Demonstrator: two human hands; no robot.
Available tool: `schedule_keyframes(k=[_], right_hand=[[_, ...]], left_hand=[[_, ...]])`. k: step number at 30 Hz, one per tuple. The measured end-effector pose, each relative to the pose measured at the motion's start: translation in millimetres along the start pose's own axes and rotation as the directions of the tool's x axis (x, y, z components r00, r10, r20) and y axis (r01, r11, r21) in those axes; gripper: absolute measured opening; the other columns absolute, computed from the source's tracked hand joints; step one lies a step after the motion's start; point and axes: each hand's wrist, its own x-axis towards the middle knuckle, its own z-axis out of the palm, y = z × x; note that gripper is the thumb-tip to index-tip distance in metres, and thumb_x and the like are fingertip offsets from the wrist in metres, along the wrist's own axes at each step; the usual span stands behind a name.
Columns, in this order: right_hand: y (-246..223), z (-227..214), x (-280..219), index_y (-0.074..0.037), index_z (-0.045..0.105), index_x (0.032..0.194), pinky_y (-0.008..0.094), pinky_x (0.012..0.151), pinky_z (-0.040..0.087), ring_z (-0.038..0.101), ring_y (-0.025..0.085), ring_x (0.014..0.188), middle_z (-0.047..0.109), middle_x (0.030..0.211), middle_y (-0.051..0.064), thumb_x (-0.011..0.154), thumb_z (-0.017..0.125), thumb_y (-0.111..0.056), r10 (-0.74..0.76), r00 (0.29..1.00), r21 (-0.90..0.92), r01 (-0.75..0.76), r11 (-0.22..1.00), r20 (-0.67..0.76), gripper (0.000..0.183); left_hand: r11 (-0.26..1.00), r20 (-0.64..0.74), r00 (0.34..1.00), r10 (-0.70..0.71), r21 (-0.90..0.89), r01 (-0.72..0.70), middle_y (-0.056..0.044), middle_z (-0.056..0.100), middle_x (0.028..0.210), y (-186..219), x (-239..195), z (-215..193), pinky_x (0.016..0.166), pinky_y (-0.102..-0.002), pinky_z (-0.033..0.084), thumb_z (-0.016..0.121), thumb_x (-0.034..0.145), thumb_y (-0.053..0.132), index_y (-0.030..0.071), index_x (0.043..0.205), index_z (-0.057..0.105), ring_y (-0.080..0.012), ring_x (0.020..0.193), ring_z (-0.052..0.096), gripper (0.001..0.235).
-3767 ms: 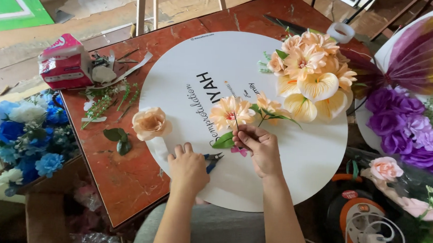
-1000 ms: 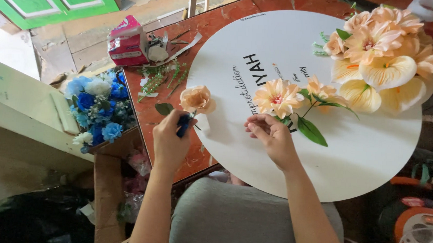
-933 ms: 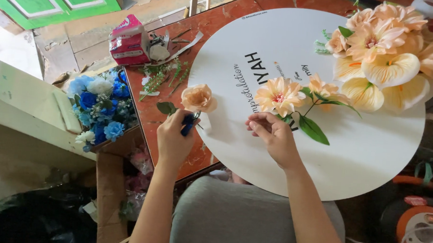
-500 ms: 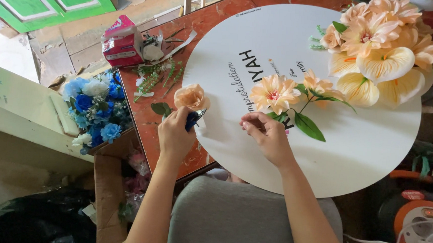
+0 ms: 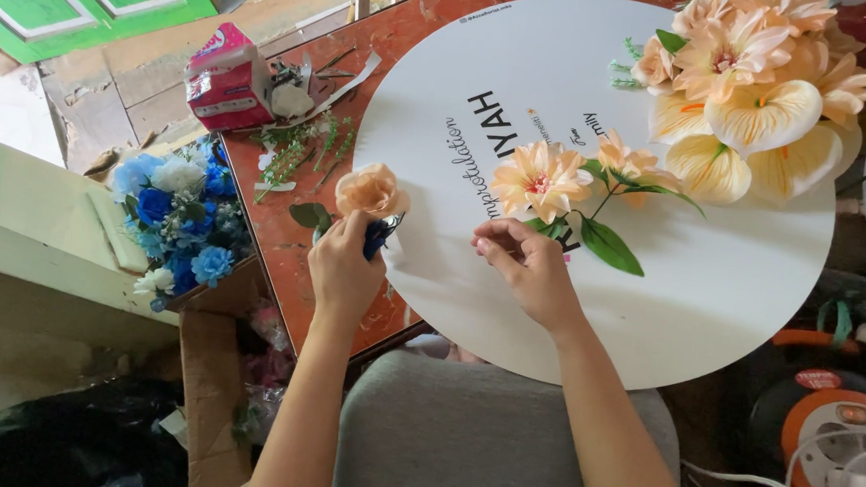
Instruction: The person arranges artificial flowers on a white circular board. They use pliers to trim stems and adjust petals, then place the flowers and leaves onto the board to form a decorative arrangement.
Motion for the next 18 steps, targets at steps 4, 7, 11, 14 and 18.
schedule_keyframes(k=[4,7,11,14,18], right_hand=[[3.2,2.0,-0.3,-0.007,0.074,0.115,0.034,0.079,0.059,0.071,0.021,0.085,0.077,0.095,0.013,0.100,0.068,-0.022,-0.001,1.000,-0.023,0.001,1.000,0.000,0.022],[3.1,6.2,-0.5,-0.007,0.074,0.115,0.036,0.081,0.059,0.071,0.022,0.087,0.077,0.096,0.014,0.100,0.068,-0.021,0.001,1.000,-0.023,0.000,1.000,0.012,0.022],[6.3,15.9,-0.9,-0.008,0.076,0.110,0.033,0.079,0.061,0.074,0.019,0.088,0.078,0.093,0.011,0.097,0.070,-0.016,-0.033,0.999,0.019,0.033,0.999,-0.027,0.016],[13.4,26.9,-2.0,-0.008,0.076,0.108,0.032,0.079,0.062,0.075,0.021,0.093,0.079,0.096,0.011,0.096,0.070,-0.013,-0.080,0.996,0.000,0.080,0.997,-0.043,0.014],[7.9,48.0,-9.7,-0.004,0.077,0.109,0.036,0.076,0.064,0.075,0.033,0.096,0.076,0.100,0.018,0.096,0.064,-0.003,-0.275,0.961,-0.214,0.271,0.938,0.012,0.019]], left_hand=[[1.000,-0.015,1.000,-0.006,0.008,0.006,-0.002,0.061,0.071,5.0,-1.2,1.9,0.063,-0.039,0.056,0.073,0.064,0.008,0.022,0.092,0.060,-0.0271,0.073,0.068,0.035],[1.000,-0.017,1.000,0.002,0.015,-0.002,-0.002,0.061,0.072,1.2,-4.4,7.8,0.064,-0.038,0.056,0.074,0.062,0.011,0.023,0.093,0.059,-0.0257,0.074,0.068,0.036],[0.997,0.004,0.998,-0.062,-0.041,0.062,-0.003,0.064,0.074,-5.7,-11.0,16.4,0.065,-0.039,0.057,0.077,0.070,0.015,0.023,0.095,0.062,-0.0277,0.074,0.069,0.030],[0.988,0.016,0.995,-0.099,-0.116,0.101,-0.006,0.067,0.077,0.8,-9.3,8.8,0.066,-0.041,0.057,0.078,0.077,0.020,0.022,0.099,0.065,-0.0312,0.076,0.070,0.026],[0.907,0.075,0.981,-0.178,-0.373,0.193,-0.013,0.073,0.084,26.4,2.1,-28.7,0.070,-0.042,0.058,0.080,0.086,0.025,0.019,0.112,0.069,-0.0377,0.084,0.072,0.029]])
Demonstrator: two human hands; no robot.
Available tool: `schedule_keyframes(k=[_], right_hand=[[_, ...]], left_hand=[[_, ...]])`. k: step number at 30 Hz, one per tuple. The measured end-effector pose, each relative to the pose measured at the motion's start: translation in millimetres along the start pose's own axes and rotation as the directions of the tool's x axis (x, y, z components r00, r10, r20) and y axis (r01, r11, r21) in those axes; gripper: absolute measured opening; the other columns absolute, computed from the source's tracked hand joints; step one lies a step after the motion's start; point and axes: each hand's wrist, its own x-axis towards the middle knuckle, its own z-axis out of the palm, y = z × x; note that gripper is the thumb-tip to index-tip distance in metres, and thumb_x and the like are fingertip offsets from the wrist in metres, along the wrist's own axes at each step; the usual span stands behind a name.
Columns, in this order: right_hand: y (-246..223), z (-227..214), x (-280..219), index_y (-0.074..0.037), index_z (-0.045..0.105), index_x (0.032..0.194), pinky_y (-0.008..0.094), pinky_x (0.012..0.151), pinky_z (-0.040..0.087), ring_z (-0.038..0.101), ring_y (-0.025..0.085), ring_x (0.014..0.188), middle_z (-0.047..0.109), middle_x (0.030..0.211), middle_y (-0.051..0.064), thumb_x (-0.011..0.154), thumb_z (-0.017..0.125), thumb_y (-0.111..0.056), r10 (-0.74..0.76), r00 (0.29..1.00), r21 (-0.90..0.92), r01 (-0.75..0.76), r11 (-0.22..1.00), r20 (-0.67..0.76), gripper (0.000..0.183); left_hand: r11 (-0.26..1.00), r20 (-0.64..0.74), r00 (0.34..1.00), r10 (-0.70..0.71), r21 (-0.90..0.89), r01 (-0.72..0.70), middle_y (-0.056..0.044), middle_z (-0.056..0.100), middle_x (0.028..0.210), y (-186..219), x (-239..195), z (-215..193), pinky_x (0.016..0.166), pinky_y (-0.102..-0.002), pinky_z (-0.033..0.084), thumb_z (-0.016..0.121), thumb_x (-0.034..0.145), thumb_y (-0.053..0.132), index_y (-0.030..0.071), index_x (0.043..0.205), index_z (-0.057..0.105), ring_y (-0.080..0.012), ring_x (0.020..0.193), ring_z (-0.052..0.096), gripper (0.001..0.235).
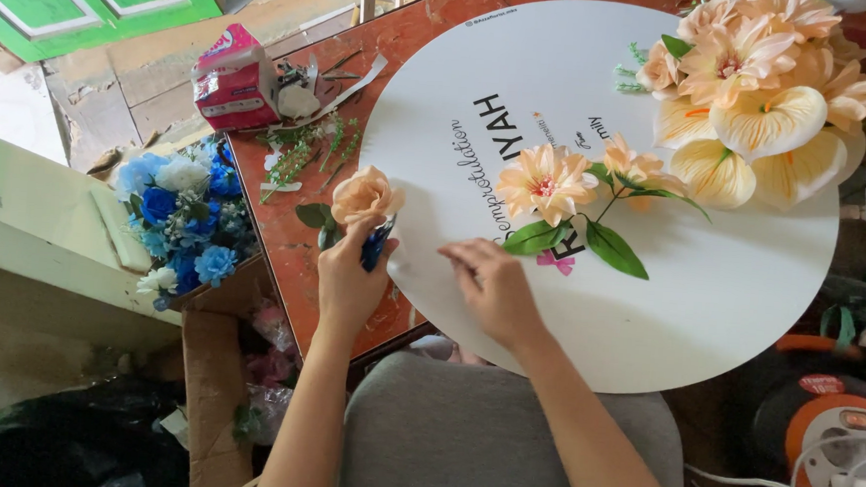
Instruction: The person arranges artificial flowers on a white circular board. They use pliers to trim stems and adjust petals, then place the flowers and leaves onto the board to form a decorative arrangement.
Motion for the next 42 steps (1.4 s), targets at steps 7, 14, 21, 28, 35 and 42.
schedule_keyframes(k=[7,14,21,28,35,42], right_hand=[[10.3,48.4,-7.2,-0.018,0.072,0.125,0.033,0.081,0.060,0.066,0.022,0.094,0.066,0.100,0.006,0.094,0.061,-0.003,-0.211,0.976,-0.445,0.215,0.869,0.061,0.037],[23.0,71.7,-5.8,-0.022,0.058,0.145,0.037,0.076,0.052,0.060,0.027,0.092,0.057,0.100,0.007,0.095,0.055,-0.009,-0.291,0.953,-0.583,0.286,0.760,0.088,0.052],[23.9,73.0,-4.9,-0.026,0.055,0.149,0.040,0.078,0.050,0.060,0.029,0.094,0.057,0.102,0.008,0.090,0.057,-0.008,-0.226,0.962,-0.593,0.271,0.758,0.150,0.062],[25.0,74.6,-4.5,-0.024,0.051,0.152,0.040,0.076,0.047,0.059,0.028,0.090,0.054,0.101,0.008,0.090,0.052,-0.003,-0.214,0.965,-0.607,0.260,0.751,0.149,0.066],[22.8,72.0,-3.4,-0.022,0.049,0.154,0.039,0.077,0.047,0.060,0.029,0.091,0.055,0.102,0.009,0.090,0.051,-0.003,-0.188,0.967,-0.599,0.255,0.759,0.173,0.066],[23.2,72.9,-3.1,-0.021,0.048,0.155,0.039,0.076,0.046,0.059,0.029,0.092,0.055,0.102,0.008,0.085,0.055,-0.001,-0.181,0.968,-0.587,0.248,0.771,0.172,0.073]], left_hand=[[0.995,-0.082,0.996,-0.036,-0.097,0.028,-0.010,0.076,0.088,2.5,-10.5,-13.4,0.069,-0.034,0.059,0.072,0.089,0.006,0.012,0.105,0.072,-0.0316,0.083,0.075,0.016],[0.990,-0.083,0.996,-0.045,-0.134,0.034,-0.007,0.077,0.087,7.1,-7.7,-18.2,0.069,-0.034,0.059,0.067,0.086,-0.001,0.008,0.100,0.069,-0.0289,0.081,0.075,0.017],[0.990,-0.061,0.997,-0.052,-0.133,0.044,-0.002,0.075,0.080,13.5,-1.7,-14.7,0.074,-0.034,0.057,0.069,0.081,0.001,0.016,0.089,0.065,-0.0258,0.078,0.074,0.017],[0.991,-0.063,0.996,-0.062,-0.121,0.054,-0.004,0.074,0.077,17.2,-1.2,-11.4,0.069,-0.033,0.057,0.066,0.082,0.000,0.015,0.089,0.066,-0.0264,0.075,0.073,0.017],[0.980,-0.078,0.994,-0.081,-0.187,0.066,-0.007,0.074,0.078,22.2,1.1,-13.0,0.066,-0.030,0.059,0.060,0.077,-0.008,0.011,0.087,0.064,-0.0246,0.074,0.074,0.022],[0.988,-0.059,0.998,-0.003,-0.152,-0.006,-0.010,0.073,0.081,11.1,2.0,-4.5,0.070,-0.038,0.060,0.059,0.079,-0.006,0.010,0.097,0.066,-0.0306,0.078,0.074,0.025]])
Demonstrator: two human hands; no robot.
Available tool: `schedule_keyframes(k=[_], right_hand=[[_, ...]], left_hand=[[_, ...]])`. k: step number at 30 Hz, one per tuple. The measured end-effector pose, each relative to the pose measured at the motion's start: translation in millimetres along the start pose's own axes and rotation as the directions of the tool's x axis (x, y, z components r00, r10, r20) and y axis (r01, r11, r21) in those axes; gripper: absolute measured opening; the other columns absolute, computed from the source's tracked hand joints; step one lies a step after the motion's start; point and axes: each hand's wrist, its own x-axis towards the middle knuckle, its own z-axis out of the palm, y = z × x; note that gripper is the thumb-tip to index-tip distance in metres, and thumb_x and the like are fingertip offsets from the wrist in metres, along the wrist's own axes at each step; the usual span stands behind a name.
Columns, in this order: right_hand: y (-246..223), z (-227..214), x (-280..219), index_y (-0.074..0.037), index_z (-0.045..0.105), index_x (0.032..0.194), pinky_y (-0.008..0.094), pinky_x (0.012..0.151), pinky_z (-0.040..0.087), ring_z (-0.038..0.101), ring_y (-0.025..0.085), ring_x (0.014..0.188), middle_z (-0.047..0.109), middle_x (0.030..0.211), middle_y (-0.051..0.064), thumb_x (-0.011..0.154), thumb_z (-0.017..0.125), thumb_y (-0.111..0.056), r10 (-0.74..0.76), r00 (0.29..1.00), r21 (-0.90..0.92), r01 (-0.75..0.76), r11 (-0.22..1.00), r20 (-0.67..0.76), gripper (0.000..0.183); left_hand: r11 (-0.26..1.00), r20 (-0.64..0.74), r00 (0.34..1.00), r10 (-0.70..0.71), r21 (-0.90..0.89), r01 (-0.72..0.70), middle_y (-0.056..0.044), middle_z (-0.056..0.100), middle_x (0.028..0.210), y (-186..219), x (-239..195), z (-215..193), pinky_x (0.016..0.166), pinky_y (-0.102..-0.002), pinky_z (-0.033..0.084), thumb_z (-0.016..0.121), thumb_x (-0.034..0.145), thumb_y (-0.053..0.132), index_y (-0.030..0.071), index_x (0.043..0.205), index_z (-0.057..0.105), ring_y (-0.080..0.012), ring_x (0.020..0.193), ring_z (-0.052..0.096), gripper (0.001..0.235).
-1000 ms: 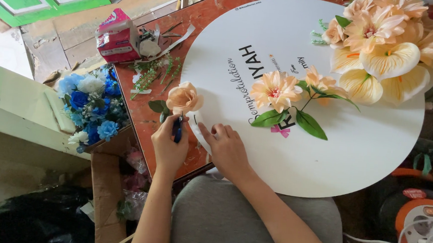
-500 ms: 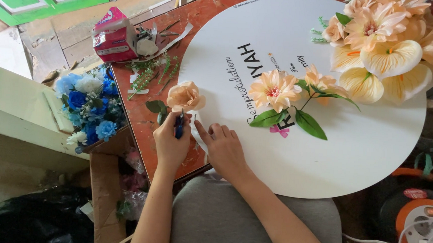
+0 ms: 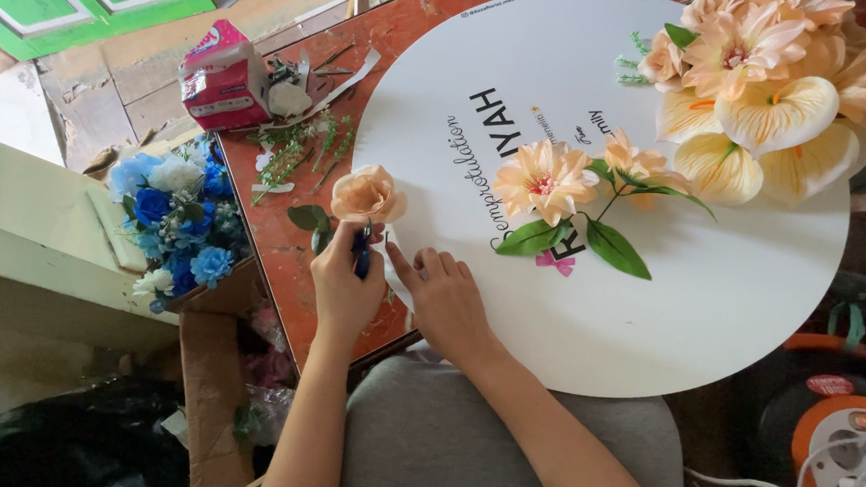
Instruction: The person arranges artificial flowers on a white circular board. They use pliers to trim stems and adjust petals, then place the flowers and leaves onto the board to form a decorative arrangement.
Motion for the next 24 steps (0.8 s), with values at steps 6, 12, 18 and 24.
schedule_keyframes(k=[6,12,18,24], right_hand=[[-1.2,0.2,-0.8,-0.019,0.051,0.152,0.038,0.075,0.045,0.058,0.028,0.090,0.053,0.103,0.008,0.084,0.055,0.001,-0.001,1.000,0.012,0.002,1.000,-0.030,0.070],[-2.9,-6.8,1.3,-0.016,0.055,0.149,0.039,0.074,0.045,0.061,0.032,0.095,0.056,0.118,0.013,0.082,0.057,0.003,0.013,0.999,0.068,-0.011,0.998,-0.033,0.070],[-6.7,-15.7,1.4,-0.015,0.055,0.149,0.042,0.079,0.048,0.062,0.034,0.104,0.055,0.142,0.014,0.085,0.053,0.006,-0.009,0.998,0.089,0.015,0.996,-0.062,0.067],[-4.9,-13.0,1.3,-0.012,0.063,0.138,0.040,0.078,0.047,0.059,0.030,0.102,0.060,0.137,0.008,0.077,0.056,0.006,-0.025,0.999,0.053,0.026,0.998,-0.029,0.065]], left_hand=[[1.000,0.018,1.000,-0.011,0.021,0.010,-0.012,0.075,0.088,1.1,-1.6,6.7,0.075,-0.041,0.061,0.064,0.086,-0.002,0.009,0.100,0.066,-0.0344,0.084,0.075,0.018],[0.999,0.014,1.000,-0.006,0.039,0.006,-0.008,0.076,0.088,-5.9,-2.4,10.2,0.078,-0.040,0.061,0.066,0.087,-0.002,0.011,0.098,0.064,-0.0314,0.086,0.075,0.017],[0.999,0.013,1.000,-0.023,0.030,0.023,-0.010,0.074,0.087,-12.8,-7.5,15.8,0.081,-0.042,0.061,0.066,0.089,-0.002,0.011,0.100,0.065,-0.0336,0.088,0.075,0.016],[0.999,0.010,1.000,-0.002,0.044,0.001,-0.011,0.074,0.087,-14.2,-8.0,16.7,0.079,-0.043,0.061,0.068,0.089,-0.001,0.010,0.101,0.065,-0.0350,0.087,0.074,0.017]])
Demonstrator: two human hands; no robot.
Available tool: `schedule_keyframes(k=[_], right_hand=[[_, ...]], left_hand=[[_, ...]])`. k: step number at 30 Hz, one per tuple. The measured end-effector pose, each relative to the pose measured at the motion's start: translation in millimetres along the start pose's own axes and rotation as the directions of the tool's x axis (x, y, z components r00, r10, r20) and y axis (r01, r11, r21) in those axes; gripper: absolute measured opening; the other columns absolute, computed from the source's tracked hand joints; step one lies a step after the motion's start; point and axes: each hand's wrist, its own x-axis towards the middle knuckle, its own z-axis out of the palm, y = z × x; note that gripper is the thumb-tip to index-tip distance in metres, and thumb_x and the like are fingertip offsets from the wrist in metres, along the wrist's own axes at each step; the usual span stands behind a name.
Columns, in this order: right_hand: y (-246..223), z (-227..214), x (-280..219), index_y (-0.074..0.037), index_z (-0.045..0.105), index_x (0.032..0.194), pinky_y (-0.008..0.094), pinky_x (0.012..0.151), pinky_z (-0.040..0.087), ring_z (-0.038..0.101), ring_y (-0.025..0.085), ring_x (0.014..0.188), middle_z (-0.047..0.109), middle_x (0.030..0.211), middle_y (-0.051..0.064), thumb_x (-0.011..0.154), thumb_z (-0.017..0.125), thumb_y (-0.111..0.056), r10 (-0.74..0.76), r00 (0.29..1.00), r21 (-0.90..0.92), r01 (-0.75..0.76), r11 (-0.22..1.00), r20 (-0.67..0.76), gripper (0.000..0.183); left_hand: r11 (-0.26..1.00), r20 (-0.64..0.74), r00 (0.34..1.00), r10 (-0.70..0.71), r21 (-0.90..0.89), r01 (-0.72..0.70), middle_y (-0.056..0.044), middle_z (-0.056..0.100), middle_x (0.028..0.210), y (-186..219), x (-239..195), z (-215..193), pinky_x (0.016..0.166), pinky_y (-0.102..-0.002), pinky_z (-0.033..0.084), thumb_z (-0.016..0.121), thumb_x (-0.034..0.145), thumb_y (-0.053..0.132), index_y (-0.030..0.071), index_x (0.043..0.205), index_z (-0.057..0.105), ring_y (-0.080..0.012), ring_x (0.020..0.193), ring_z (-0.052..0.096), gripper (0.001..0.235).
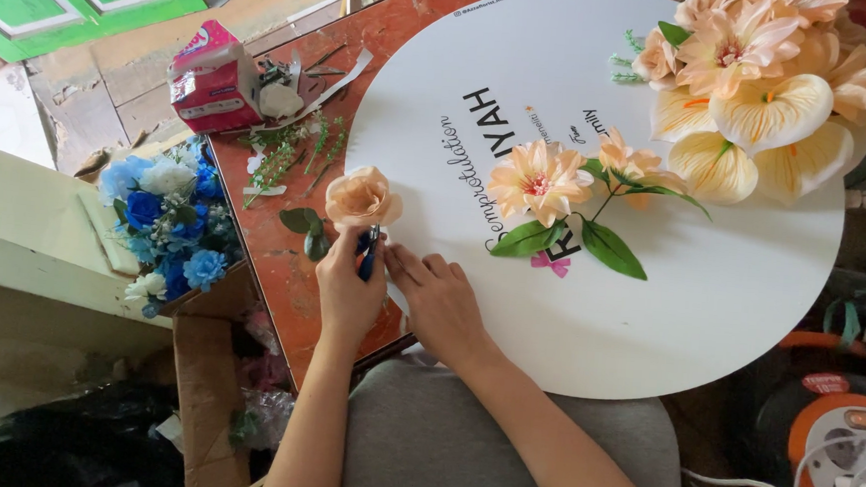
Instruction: The person arranges artificial flowers on a white circular board. They use pliers to trim stems and adjust petals, then place the flowers and leaves onto the board to form a decorative arrangement.
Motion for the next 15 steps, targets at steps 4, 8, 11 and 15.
schedule_keyframes(k=[4,8,11,15], right_hand=[[-1.0,-6.4,2.0,-0.012,0.063,0.138,0.040,0.080,0.047,0.060,0.031,0.102,0.062,0.135,0.009,0.080,0.054,0.009,0.015,0.999,0.050,-0.017,0.999,0.031,0.063],[-1.2,-4.9,1.7,-0.012,0.061,0.141,0.040,0.078,0.047,0.059,0.030,0.101,0.061,0.137,0.008,0.080,0.055,0.006,0.002,1.000,0.016,-0.002,1.000,0.003,0.063],[-1.2,-3.0,1.0,-0.012,0.061,0.140,0.039,0.077,0.047,0.059,0.029,0.100,0.062,0.136,0.007,0.083,0.053,0.004,-0.006,1.000,-0.002,0.006,1.000,-0.027,0.059],[-1.2,-2.6,0.7,-0.012,0.063,0.138,0.039,0.078,0.048,0.059,0.029,0.100,0.064,0.134,0.007,0.087,0.052,0.002,-0.007,0.999,0.014,0.008,1.000,-0.047,0.054]], left_hand=[[1.000,-0.004,1.000,-0.010,-0.024,0.010,-0.011,0.074,0.087,6.8,2.8,-2.5,0.080,-0.041,0.060,0.067,0.089,-0.001,0.010,0.101,0.065,-0.0341,0.087,0.074,0.016],[1.000,-0.010,1.000,-0.017,-0.019,0.016,-0.009,0.074,0.086,6.2,1.8,-1.7,0.080,-0.041,0.060,0.068,0.089,0.000,0.011,0.103,0.066,-0.0331,0.086,0.074,0.018],[1.000,-0.020,1.000,-0.017,0.021,0.018,-0.009,0.074,0.088,9.8,4.2,-4.5,0.080,-0.041,0.060,0.070,0.089,0.003,0.012,0.106,0.068,-0.0324,0.086,0.075,0.019],[0.998,-0.025,0.999,-0.020,0.058,0.022,-0.011,0.075,0.090,19.5,6.3,-6.3,0.079,-0.044,0.060,0.072,0.089,0.005,0.010,0.109,0.070,-0.0343,0.088,0.074,0.020]])
